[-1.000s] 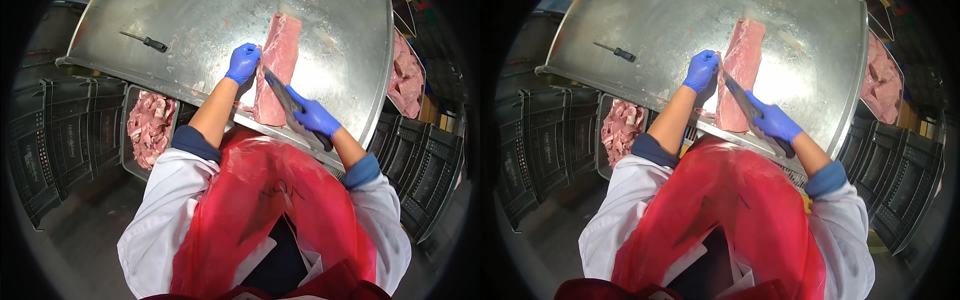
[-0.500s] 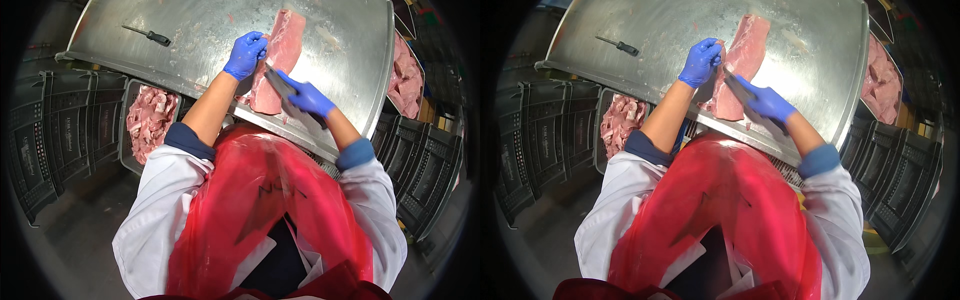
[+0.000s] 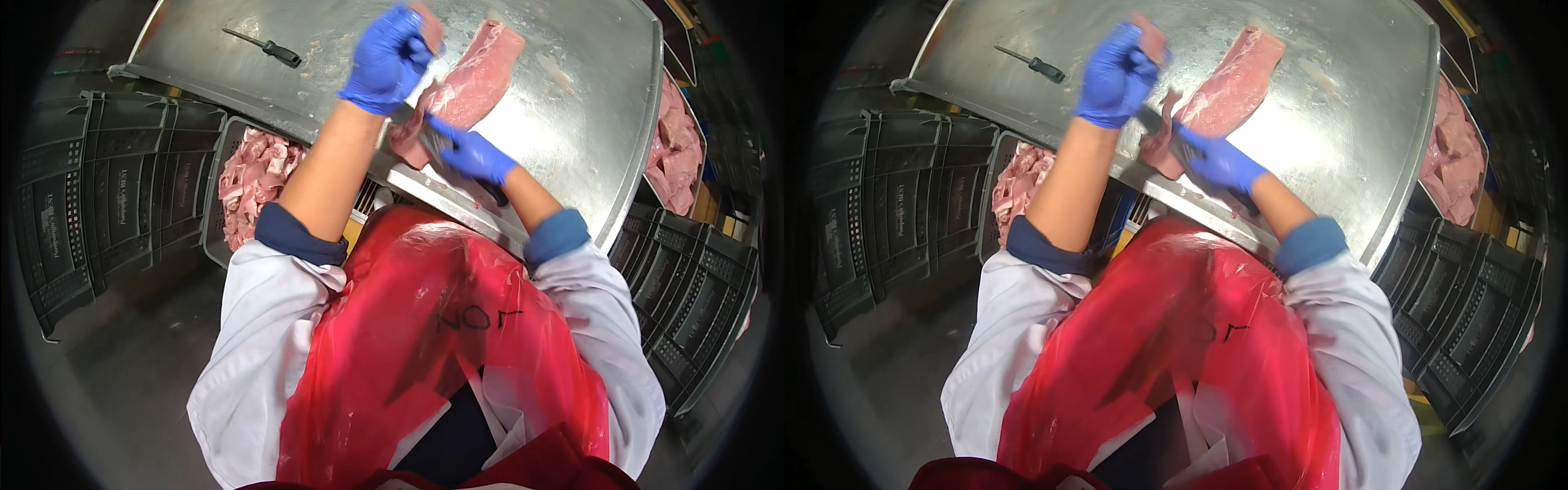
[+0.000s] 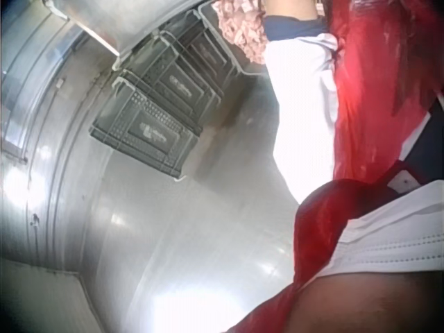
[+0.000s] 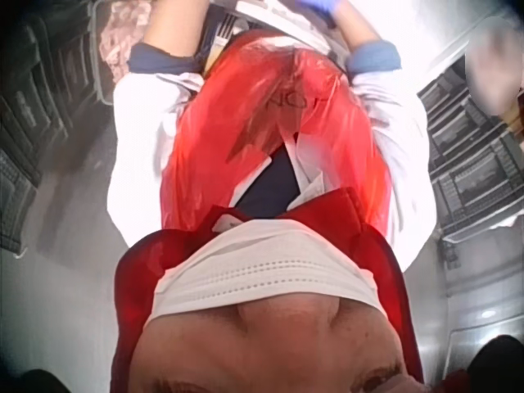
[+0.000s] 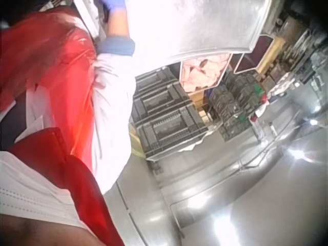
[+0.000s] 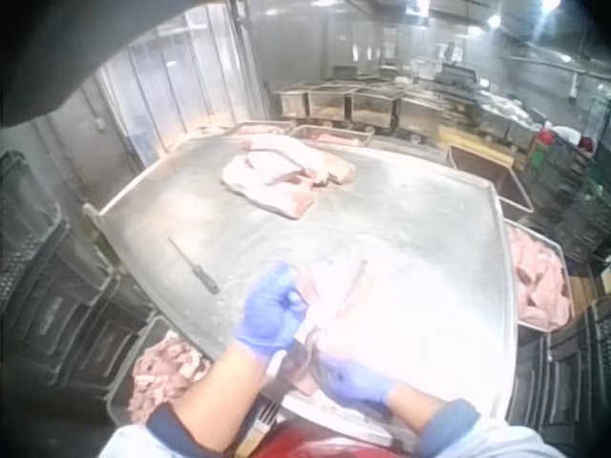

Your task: The person trims fat and connective tissue from large cuts of raw meat using a boning knife on a stainless steel table. They repeatedly reposition the meat, slice away unwanted portions, and place the trimmed meat into a nearby container.

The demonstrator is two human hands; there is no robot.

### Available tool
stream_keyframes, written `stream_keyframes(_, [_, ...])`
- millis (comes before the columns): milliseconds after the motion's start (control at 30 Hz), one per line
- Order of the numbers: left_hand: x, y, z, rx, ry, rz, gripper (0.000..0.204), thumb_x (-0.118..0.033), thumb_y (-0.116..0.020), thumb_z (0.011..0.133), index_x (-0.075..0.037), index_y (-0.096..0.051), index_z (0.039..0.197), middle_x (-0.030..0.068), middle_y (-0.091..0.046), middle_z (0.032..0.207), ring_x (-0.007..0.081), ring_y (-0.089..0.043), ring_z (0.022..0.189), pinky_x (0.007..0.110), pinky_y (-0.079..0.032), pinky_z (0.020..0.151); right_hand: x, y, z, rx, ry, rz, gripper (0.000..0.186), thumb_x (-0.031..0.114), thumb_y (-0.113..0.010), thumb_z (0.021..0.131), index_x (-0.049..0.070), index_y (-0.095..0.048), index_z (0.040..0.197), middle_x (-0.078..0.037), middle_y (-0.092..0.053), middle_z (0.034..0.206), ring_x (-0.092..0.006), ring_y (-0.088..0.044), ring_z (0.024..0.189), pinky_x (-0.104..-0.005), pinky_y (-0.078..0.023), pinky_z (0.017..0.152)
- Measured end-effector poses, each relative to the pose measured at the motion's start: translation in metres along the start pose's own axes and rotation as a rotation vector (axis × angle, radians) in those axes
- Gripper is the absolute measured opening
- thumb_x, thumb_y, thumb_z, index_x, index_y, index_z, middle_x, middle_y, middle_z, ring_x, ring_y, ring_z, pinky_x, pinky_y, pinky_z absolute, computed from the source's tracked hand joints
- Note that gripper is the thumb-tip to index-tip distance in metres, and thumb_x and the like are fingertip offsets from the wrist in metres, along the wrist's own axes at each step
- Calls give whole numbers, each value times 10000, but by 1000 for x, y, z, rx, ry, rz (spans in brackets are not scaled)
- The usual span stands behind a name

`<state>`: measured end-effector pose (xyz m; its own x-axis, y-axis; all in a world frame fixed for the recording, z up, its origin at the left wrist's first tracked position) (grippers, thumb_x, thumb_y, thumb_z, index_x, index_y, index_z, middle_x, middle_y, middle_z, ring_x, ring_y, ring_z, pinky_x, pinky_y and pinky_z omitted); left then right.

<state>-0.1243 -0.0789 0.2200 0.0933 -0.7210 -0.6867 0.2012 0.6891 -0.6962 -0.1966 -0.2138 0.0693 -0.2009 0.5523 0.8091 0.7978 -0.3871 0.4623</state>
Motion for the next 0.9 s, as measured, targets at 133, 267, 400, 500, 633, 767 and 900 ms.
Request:
stream_keyframes(133, [-125,-4,-13,145,-260,40,183,-130,-561,969,-94,-482,808,-27,-389,706,99,-394,639,272,-373,673,-28,-22,-89,227,-172,36,767,189,-569,889,253,-266,1591,-208,-679,769,-317,-704,704,-425,-553,809])
stream_keyframes(267, [-196,31,-80,-208,-253,410,132,-168,-643,954,-45,-599,976,-4,-495,765,82,-441,676,224,-335,591,-33,16,-100,92,-163,77,763,154,-588,877,238,-305,1581,-193,-664,713,-297,-658,607,-388,-543,712])
stream_keyframes(400, [-225,171,-193,-635,34,899,180,-228,-676,966,-67,-623,906,-34,-535,756,60,-452,651,214,-337,587,-40,42,-110,98,-208,12,777,109,-595,867,258,-317,1578,-134,-605,627,-208,-579,521,-359,-513,616])
stream_keyframes(500, [-238,310,-325,-878,370,1273,291,-273,-682,956,-60,-597,777,30,-612,708,108,-503,587,278,-405,569,-62,52,-130,126,-207,163,820,48,-575,844,282,-309,1583,-59,-573,605,-116,-540,493,-294,-488,548])
stream_keyframes(633, [-163,321,-319,-561,816,2108,555,-209,-640,843,-69,-573,1376,207,-597,1360,370,-594,1227,416,-461,1066,-72,71,-118,-85,-178,326,823,16,-549,845,262,-305,1591,-30,-607,672,-87,-527,500,-259,-477,511])
stream_keyframes(767, [33,95,-150,415,-87,2012,404,-44,-581,823,-85,-633,1221,175,-654,1218,377,-629,1129,458,-477,998,-90,63,-42,-314,-98,464,770,44,-552,885,225,-306,1592,-50,-654,839,-79,-546,603,-264,-486,525])
stream_keyframes(900, [78,89,-122,409,183,1926,244,-133,-614,817,-79,-636,1054,151,-683,1099,342,-615,1118,459,-455,959,-84,45,8,-295,-182,407,791,118,-568,903,254,-233,1607,-138,-702,883,-176,-659,674,-325,-555,677])
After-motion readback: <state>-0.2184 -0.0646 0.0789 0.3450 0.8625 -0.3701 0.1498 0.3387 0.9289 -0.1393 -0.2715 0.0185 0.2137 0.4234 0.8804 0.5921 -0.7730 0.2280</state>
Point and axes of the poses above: each hand's wrist, its own z-axis towards the middle knuckle, its own y-axis out of the back of the hand, x = y × z, the point moved 9 cm from there along z, towards the middle knuckle
